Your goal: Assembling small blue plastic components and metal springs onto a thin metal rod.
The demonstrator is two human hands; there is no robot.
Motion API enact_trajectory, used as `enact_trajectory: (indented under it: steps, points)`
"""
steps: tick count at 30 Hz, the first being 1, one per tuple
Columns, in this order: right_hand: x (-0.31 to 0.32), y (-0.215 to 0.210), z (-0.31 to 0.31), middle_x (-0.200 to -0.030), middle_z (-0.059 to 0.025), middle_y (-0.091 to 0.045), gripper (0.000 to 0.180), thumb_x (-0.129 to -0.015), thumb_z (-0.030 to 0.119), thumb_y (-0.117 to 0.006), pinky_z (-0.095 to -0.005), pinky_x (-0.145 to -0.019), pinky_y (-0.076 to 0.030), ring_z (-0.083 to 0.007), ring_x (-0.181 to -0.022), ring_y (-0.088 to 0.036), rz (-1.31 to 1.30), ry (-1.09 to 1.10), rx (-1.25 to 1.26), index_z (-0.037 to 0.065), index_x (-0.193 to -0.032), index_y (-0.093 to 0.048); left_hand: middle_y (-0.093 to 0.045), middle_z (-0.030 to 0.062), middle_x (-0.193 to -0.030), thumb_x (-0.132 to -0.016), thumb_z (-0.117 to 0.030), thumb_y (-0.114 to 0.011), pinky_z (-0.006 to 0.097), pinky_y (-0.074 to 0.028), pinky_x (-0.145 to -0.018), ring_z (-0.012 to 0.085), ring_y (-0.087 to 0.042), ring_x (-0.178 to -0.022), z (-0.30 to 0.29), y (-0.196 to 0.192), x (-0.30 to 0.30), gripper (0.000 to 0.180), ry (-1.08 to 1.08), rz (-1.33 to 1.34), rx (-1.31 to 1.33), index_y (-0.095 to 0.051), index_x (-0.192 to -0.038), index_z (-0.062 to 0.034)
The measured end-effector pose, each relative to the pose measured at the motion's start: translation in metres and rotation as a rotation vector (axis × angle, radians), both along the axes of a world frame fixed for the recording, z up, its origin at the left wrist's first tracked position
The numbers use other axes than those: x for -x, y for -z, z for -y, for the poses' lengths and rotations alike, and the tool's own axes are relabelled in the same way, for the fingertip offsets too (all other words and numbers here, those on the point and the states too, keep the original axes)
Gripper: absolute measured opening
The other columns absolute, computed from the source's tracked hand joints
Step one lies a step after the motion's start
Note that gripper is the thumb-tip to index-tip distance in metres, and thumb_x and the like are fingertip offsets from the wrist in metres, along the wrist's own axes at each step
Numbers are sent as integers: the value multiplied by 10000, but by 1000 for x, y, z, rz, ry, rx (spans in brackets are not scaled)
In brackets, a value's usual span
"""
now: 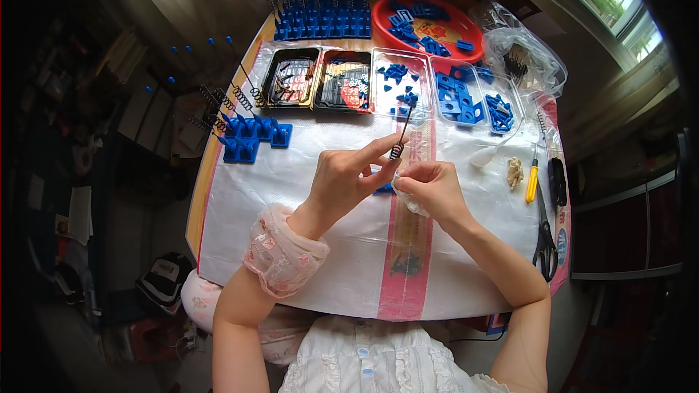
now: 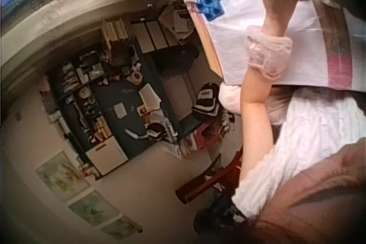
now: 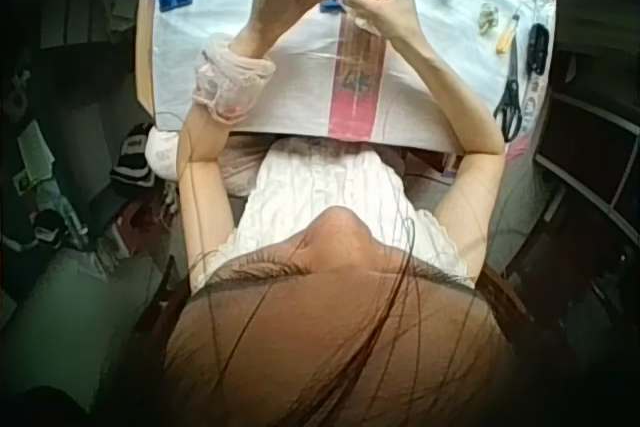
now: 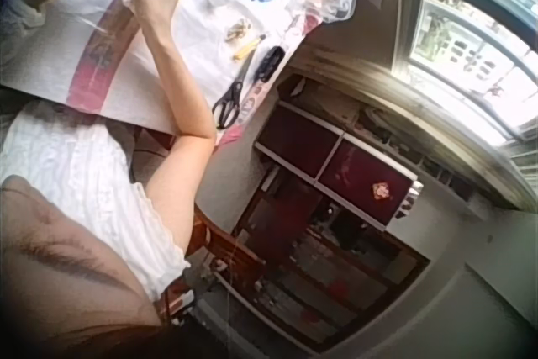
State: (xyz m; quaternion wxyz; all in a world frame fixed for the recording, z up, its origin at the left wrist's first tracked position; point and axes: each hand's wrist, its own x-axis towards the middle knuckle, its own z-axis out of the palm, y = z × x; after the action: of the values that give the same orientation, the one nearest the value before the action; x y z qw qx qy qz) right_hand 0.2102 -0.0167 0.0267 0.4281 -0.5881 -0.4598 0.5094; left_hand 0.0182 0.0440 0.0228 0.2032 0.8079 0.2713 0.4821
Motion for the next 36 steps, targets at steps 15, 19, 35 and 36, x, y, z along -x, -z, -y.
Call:
enact_trajectory:
  steps: [15,19,35,36]
  points:
    - [-1,-1,0,-784,-73,-750,143,-848,117,-779,-250,-646,-539,-94,-698,-675,9,-26,14,-22,-878,-789,-743,25,-728,-850,-52,-820,273,-536,-525,117,-686,-558,0,-1,0,460,-2,-4,-1,-719,-1282,-173]
    - [-1,-1,1,-785,-72,-750,138,-841,112,-781,-250,-651,-538,-94,-701,-674,-7,-26,21,-21,-876,-789,-742,25,-727,-850,-49,-819,272,-536,-526,117,-686,-560,1,-1,0,460,-3,-11,3,-718,-1282,-173]
    - [-8,-3,0,-763,-61,-728,108,-825,79,-775,-247,-595,-497,-84,-656,-631,-86,-61,74,-25,-855,-777,-751,26,-733,-860,-70,-823,267,-533,-519,115,-677,-549,1,-1,1,451,-2,-28,14,-717,-1286,-174]
    - [-9,-2,-1,-779,-62,-734,101,-826,70,-780,-248,-626,-508,-89,-682,-646,-69,-66,77,-22,-868,-781,-752,26,-733,-860,-70,-824,266,-533,-519,114,-677,-549,1,-1,1,451,-1,-29,17,-717,-1285,-174]
